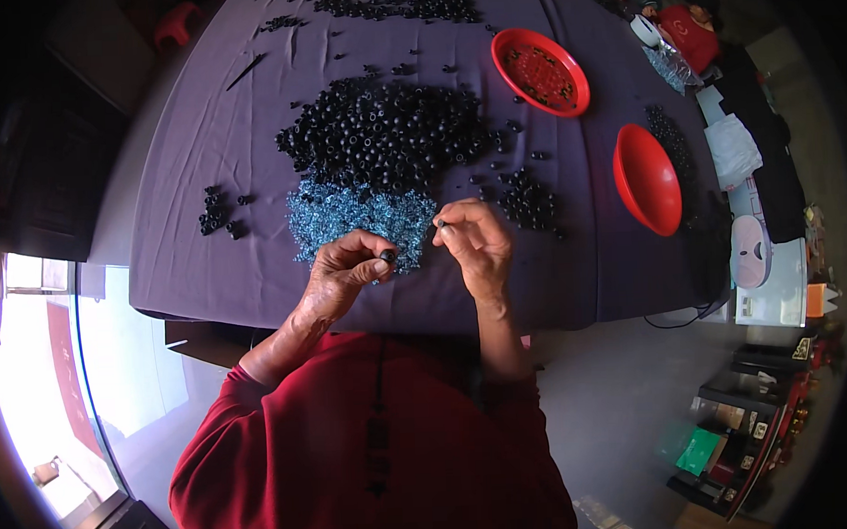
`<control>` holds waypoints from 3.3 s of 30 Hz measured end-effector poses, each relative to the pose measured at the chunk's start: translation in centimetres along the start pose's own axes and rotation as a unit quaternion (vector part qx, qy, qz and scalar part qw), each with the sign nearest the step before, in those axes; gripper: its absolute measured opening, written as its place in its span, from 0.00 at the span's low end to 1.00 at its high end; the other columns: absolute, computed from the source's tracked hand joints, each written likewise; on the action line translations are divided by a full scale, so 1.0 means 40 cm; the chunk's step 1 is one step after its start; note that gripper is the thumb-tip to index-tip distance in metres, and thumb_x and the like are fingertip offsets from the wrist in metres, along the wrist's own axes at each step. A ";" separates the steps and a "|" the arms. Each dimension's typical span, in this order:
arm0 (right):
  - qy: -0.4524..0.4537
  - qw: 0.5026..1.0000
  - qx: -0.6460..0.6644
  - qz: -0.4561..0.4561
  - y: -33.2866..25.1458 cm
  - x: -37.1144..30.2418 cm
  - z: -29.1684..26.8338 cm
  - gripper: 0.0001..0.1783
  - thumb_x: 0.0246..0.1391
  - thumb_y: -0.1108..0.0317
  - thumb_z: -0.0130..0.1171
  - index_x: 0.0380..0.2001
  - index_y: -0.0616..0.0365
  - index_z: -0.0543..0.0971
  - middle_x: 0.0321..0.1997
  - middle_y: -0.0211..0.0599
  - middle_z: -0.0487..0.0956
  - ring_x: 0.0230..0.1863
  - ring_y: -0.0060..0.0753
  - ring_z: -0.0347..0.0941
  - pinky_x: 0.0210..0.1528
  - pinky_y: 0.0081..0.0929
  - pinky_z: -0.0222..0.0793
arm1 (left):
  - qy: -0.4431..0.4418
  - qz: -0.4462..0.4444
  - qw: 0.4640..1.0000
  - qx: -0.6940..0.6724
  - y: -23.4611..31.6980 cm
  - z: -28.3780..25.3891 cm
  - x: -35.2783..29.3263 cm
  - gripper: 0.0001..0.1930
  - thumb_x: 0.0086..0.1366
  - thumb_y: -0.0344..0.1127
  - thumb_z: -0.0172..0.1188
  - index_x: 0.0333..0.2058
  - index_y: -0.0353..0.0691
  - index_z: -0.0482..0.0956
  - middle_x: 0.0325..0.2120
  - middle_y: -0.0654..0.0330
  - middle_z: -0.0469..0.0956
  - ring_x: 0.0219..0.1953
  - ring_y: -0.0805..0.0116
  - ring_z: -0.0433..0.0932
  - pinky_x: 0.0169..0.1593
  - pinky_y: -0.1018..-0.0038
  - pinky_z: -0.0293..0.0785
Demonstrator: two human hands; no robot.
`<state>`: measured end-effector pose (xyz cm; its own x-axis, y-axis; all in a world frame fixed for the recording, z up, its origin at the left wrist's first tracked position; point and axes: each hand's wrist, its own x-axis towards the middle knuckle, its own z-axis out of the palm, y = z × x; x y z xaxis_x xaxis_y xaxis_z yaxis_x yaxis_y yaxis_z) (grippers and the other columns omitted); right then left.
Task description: Sorting small blue and black plastic components into piles and containers on a workbench.
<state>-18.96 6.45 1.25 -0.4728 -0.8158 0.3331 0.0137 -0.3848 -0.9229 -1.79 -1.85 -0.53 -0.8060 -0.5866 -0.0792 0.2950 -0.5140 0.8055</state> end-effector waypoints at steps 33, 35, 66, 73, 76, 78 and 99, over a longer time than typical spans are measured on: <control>-0.094 0.988 -0.119 -0.025 -0.043 -0.059 0.072 0.07 0.46 0.84 0.54 0.31 0.66 0.73 0.32 0.35 0.72 0.29 0.16 0.66 0.31 0.11 0.64 | -0.027 0.035 0.998 -0.034 -0.008 0.018 -0.020 0.08 0.53 0.26 0.61 0.32 0.36 0.73 0.27 0.62 0.75 0.27 0.77 0.71 0.34 0.81 0.68; -0.109 0.972 -0.196 -0.065 -0.043 -0.056 0.073 0.07 0.46 0.84 0.54 0.30 0.64 0.74 0.32 0.35 0.73 0.29 0.17 0.67 0.31 0.12 0.64 | -0.021 0.034 0.999 -0.016 -0.013 0.011 -0.020 0.06 0.55 0.24 0.58 0.33 0.34 0.73 0.27 0.62 0.75 0.28 0.78 0.71 0.33 0.82 0.69; -0.019 0.860 -0.460 -0.222 0.075 -0.117 0.118 0.15 0.40 0.78 0.60 0.34 0.62 0.70 0.30 0.39 0.70 0.28 0.35 0.70 0.27 0.27 0.67 | 0.072 -0.058 0.996 0.007 -0.032 -0.001 -0.030 0.05 0.53 0.23 0.57 0.30 0.33 0.75 0.27 0.60 0.76 0.31 0.74 0.73 0.40 0.79 0.68; 0.028 0.866 -0.496 -0.056 0.100 0.014 0.021 0.07 0.48 0.73 0.53 0.32 0.63 0.75 0.30 0.44 0.70 0.30 0.42 0.69 0.32 0.31 0.65 | 0.246 0.129 0.914 0.294 0.069 -0.118 -0.046 0.06 0.54 0.26 0.59 0.30 0.32 0.74 0.25 0.66 0.74 0.29 0.80 0.70 0.33 0.82 0.66; 0.019 0.809 -0.584 -0.064 0.139 0.051 -0.003 0.08 0.48 0.70 0.55 0.29 0.64 0.75 0.29 0.47 0.71 0.31 0.48 0.69 0.34 0.36 0.64 | 0.334 0.208 0.724 0.567 0.135 -0.215 -0.050 0.07 0.50 0.27 0.60 0.29 0.36 0.75 0.25 0.60 0.75 0.25 0.73 0.73 0.31 0.79 0.69; 0.007 0.811 -0.581 -0.065 0.156 0.058 -0.005 0.07 0.48 0.70 0.55 0.27 0.64 0.74 0.28 0.46 0.70 0.31 0.49 0.68 0.33 0.37 0.64 | 0.380 0.223 0.621 0.648 0.155 -0.297 -0.065 0.07 0.49 0.27 0.59 0.29 0.38 0.75 0.26 0.57 0.74 0.28 0.63 0.75 0.34 0.72 0.70; 0.043 0.833 -0.552 -0.011 0.177 0.064 0.011 0.08 0.44 0.68 0.57 0.29 0.60 0.73 0.29 0.39 0.72 0.30 0.38 0.71 0.31 0.30 0.67 | 0.273 0.195 0.631 0.699 0.100 -0.364 0.185 0.09 0.48 0.36 0.60 0.27 0.38 0.76 0.27 0.51 0.73 0.34 0.52 0.71 0.39 0.62 0.67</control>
<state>-19.70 1.45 -4.35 -0.5241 -0.7614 0.3817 -0.7916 0.2702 -0.5480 0.89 -17.35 -6.45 -0.4021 -0.8226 0.4022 -0.6336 0.5670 0.5264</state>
